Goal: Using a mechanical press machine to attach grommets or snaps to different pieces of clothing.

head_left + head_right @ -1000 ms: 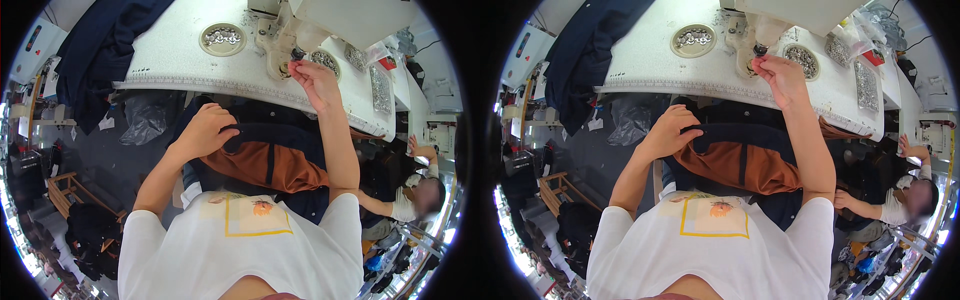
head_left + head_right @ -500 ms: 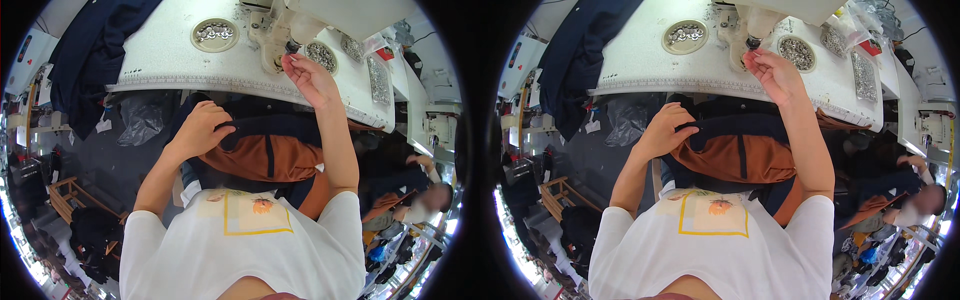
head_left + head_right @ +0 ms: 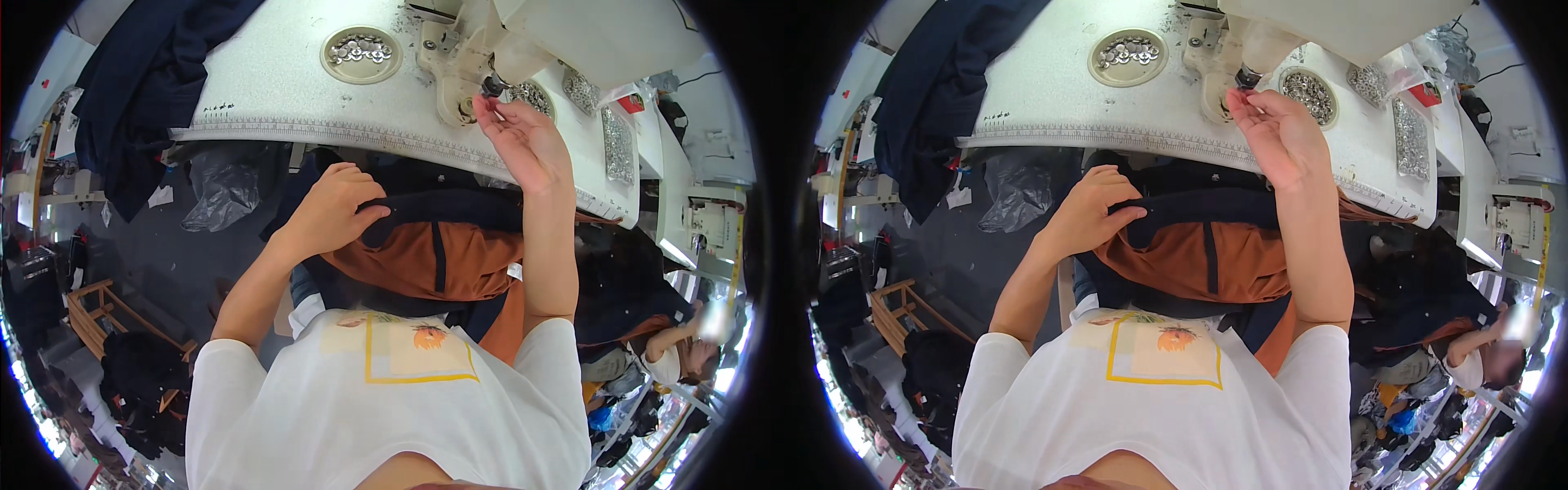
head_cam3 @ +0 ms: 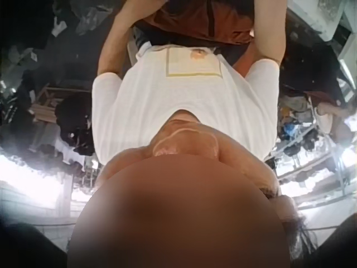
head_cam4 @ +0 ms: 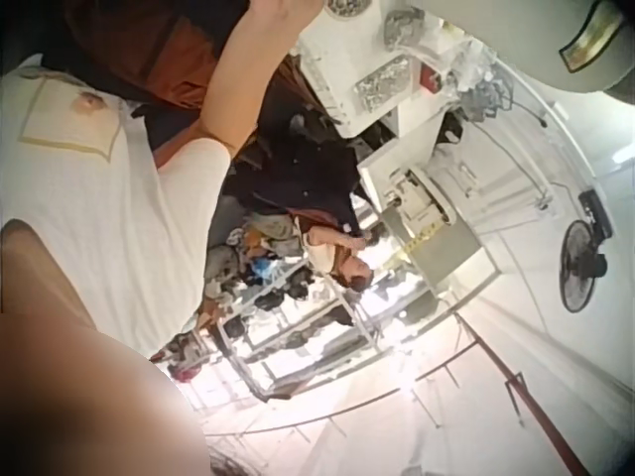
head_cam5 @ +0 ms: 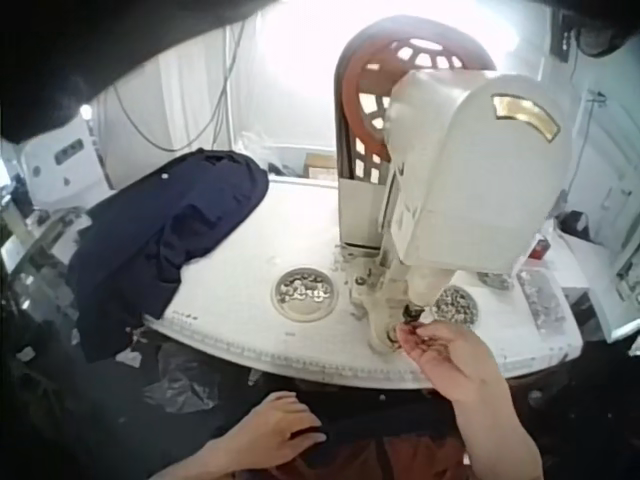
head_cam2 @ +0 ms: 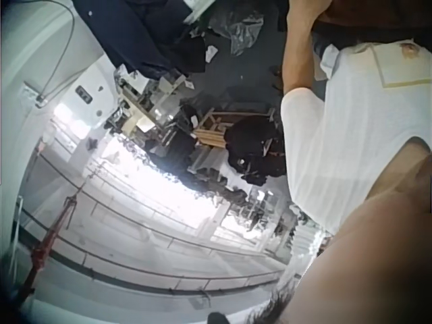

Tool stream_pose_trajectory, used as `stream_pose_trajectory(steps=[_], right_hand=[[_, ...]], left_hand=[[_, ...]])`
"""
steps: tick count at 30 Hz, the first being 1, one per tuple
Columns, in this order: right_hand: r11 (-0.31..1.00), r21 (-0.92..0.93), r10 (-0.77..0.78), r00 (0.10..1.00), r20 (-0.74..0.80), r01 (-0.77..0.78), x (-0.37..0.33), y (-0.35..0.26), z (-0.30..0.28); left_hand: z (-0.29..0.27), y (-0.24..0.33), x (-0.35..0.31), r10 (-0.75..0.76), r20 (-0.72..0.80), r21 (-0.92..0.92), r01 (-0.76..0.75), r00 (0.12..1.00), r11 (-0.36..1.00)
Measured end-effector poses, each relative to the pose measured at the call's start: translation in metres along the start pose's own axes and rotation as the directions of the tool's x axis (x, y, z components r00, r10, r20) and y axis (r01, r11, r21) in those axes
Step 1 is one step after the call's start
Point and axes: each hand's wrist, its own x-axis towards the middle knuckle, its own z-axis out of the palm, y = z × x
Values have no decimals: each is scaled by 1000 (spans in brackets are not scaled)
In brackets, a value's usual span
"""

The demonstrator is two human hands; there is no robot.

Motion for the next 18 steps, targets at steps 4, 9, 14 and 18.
stream_pose_trajectory(steps=[4, 9, 14, 18], right_hand=[[1000, 10, -15, 1000, -7, 15, 6, 6, -6], [999, 31, -10, 1000, 5, 10, 18, 11, -21], [998, -57, 4, 998, 56, -1, 22, -2, -30], [993, -119, 6, 995, 102, 6, 21, -2, -26]], left_hand=[[0, -1, -1, 3, 4, -3, -3, 1000, 1000], [-2, 2, -1, -1, -2, 20, 1, 1000, 1000], [-2, 7, -3, -3, -11, 45, 4, 1000, 999], [-4, 8, -7, -7, -60, 49, 10, 998, 999]])
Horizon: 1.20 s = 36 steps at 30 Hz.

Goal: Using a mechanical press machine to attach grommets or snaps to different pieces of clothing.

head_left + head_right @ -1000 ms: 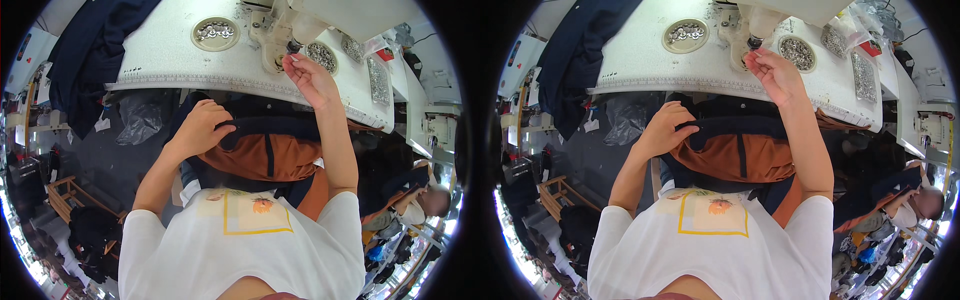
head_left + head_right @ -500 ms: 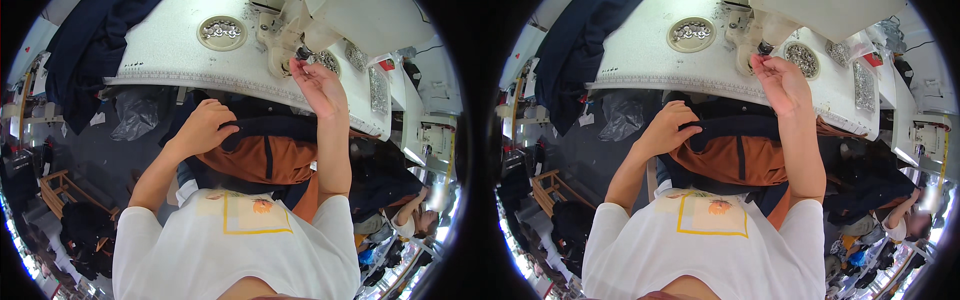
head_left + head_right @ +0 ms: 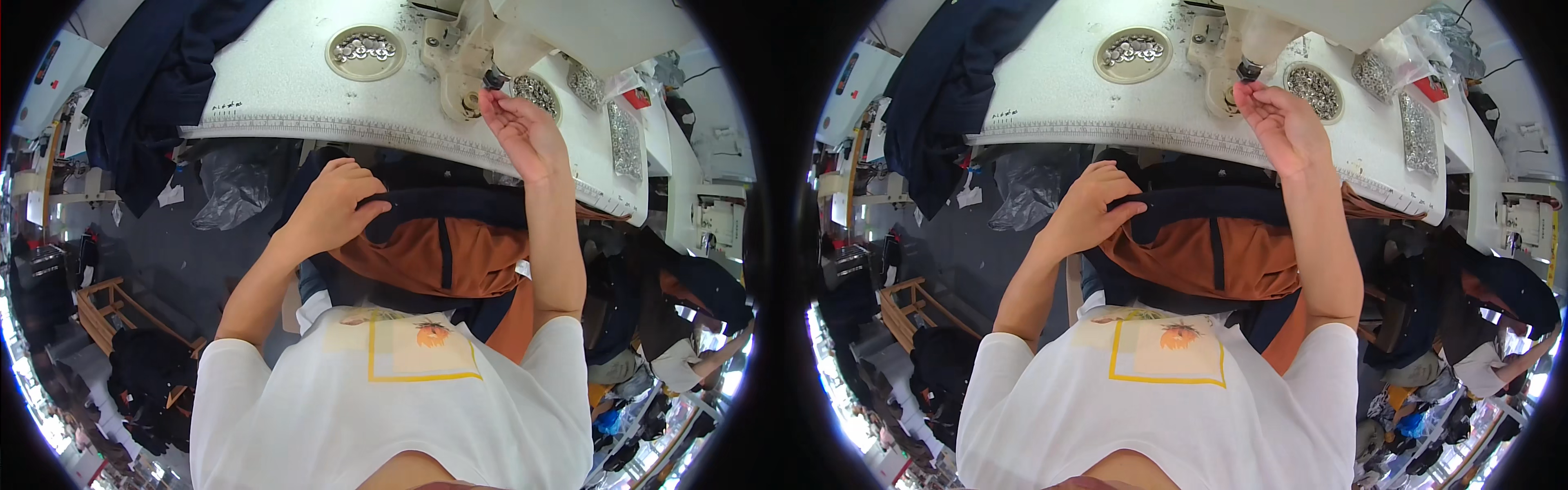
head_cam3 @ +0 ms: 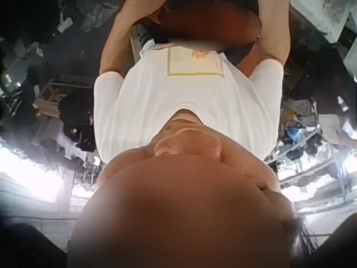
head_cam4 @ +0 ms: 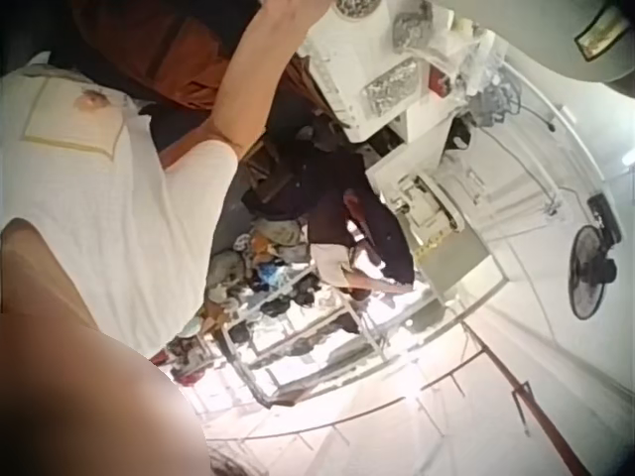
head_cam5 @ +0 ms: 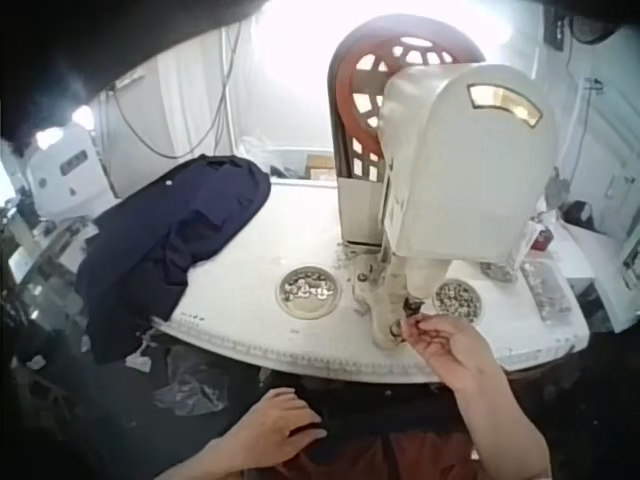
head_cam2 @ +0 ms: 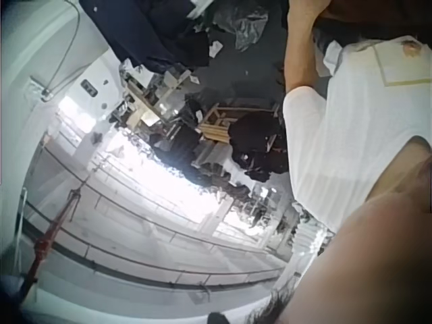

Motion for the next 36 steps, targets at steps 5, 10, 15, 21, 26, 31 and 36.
stream_pose_trajectory(steps=[5, 10, 15, 21, 26, 31, 36], right_hand=[[988, -18, -151, 988, -17, 150, 3, 23, -8], [880, -322, -357, 933, 37, 349, -1, 30, 2], [618, -677, -429, 893, 137, 400, 9, 29, 3], [594, -706, -409, 900, 149, 387, 16, 23, 1], [660, -673, -347, 930, 120, 333, 19, 20, 0], [658, -683, -331, 936, 118, 319, 18, 18, 1], [620, -712, -356, 927, 118, 328, 19, 17, 2]], left_hand=[[1, 0, 3, 21, 29, 6, -21, 999, 1000], [2, 1, 1, 37, 14, 0, -37, 999, 999], [4, 1, 0, 24, 16, -19, -23, 1000, 1000], [5, -1, -2, 16, 28, -17, -15, 999, 1000], [7, -2, -2, 6, 14, -5, -6, 1000, 1000], [8, -2, 0, 3, 13, -14, -3, 1000, 1000], [4, 3, 1, -7, 16, -9, 7, 1000, 1000]])
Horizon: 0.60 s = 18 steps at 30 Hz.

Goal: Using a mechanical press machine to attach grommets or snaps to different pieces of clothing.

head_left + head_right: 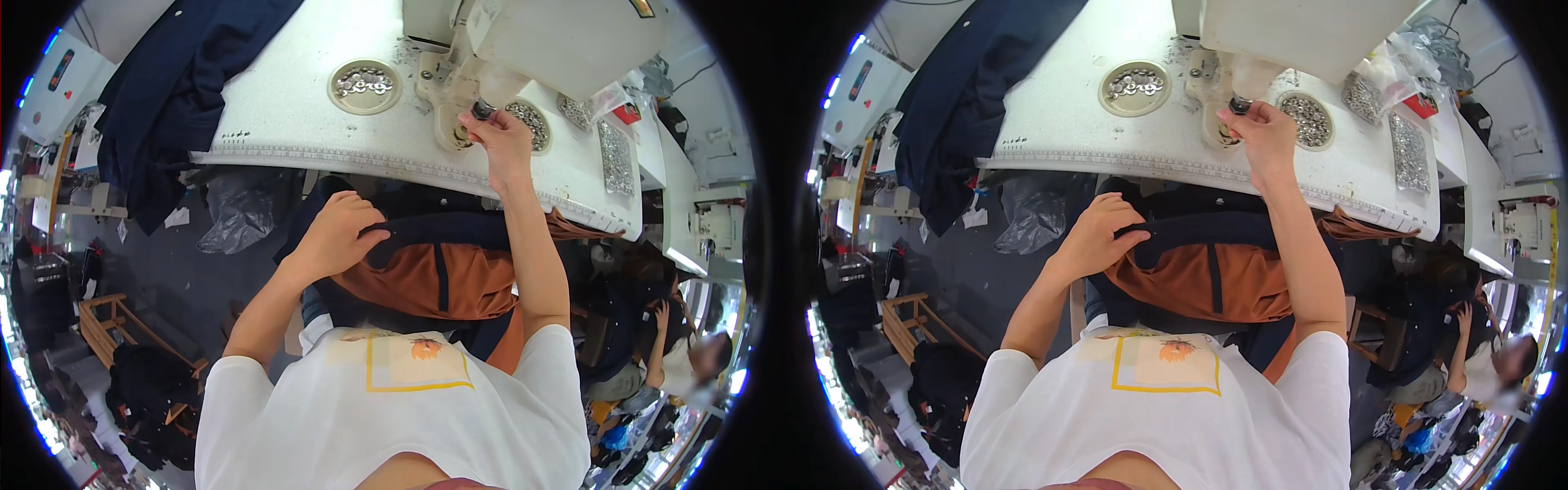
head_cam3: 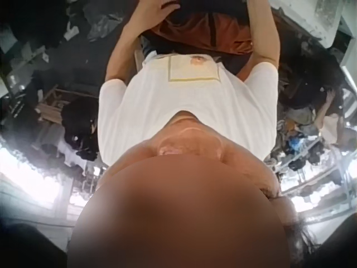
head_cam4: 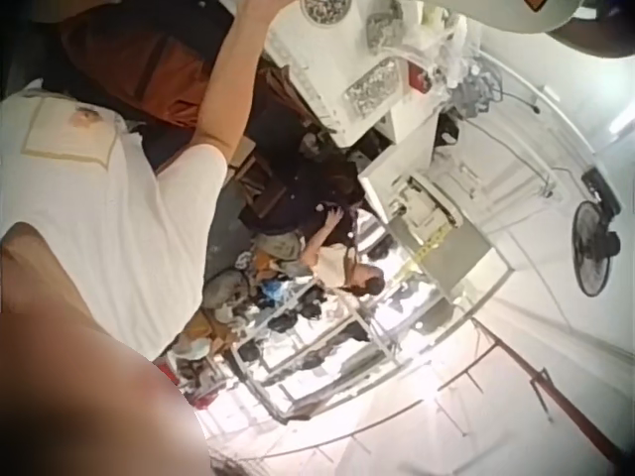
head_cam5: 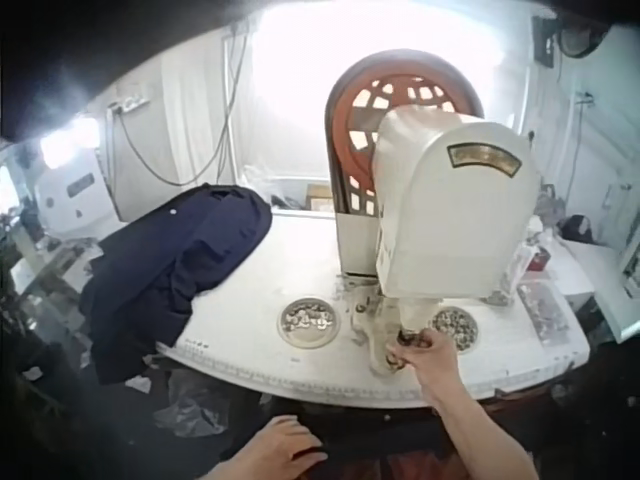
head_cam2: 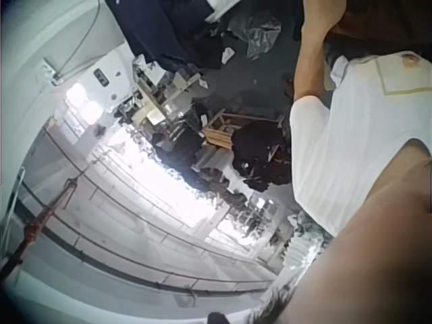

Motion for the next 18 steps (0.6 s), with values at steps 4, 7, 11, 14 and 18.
stream_pose_trajectory(steps=[4, 7, 11, 14, 18], right_hand=[[959, -272, -92, 995, -26, 82, -4, -12, 0], [892, -428, -130, 990, 61, 144, 2, -5, -7], [933, -344, -77, 992, 101, 107, 5, -3, -8], [954, -296, -19, 995, 96, 47, -1, -10, -4], [978, -208, -1, 995, 97, 21, 2, -5, -10]], left_hand=[[1, -2, 1, 21, 25, 13, -21, 999, 1000], [3, -1, 3, 34, 4, 24, -34, 999, 999], [3, 3, 2, 16, -13, 29, -16, 1000, 999], [4, 4, 0, 7, -30, 36, -6, 1000, 999], [6, 6, 7, 4, -34, 27, -3, 999, 1000]])
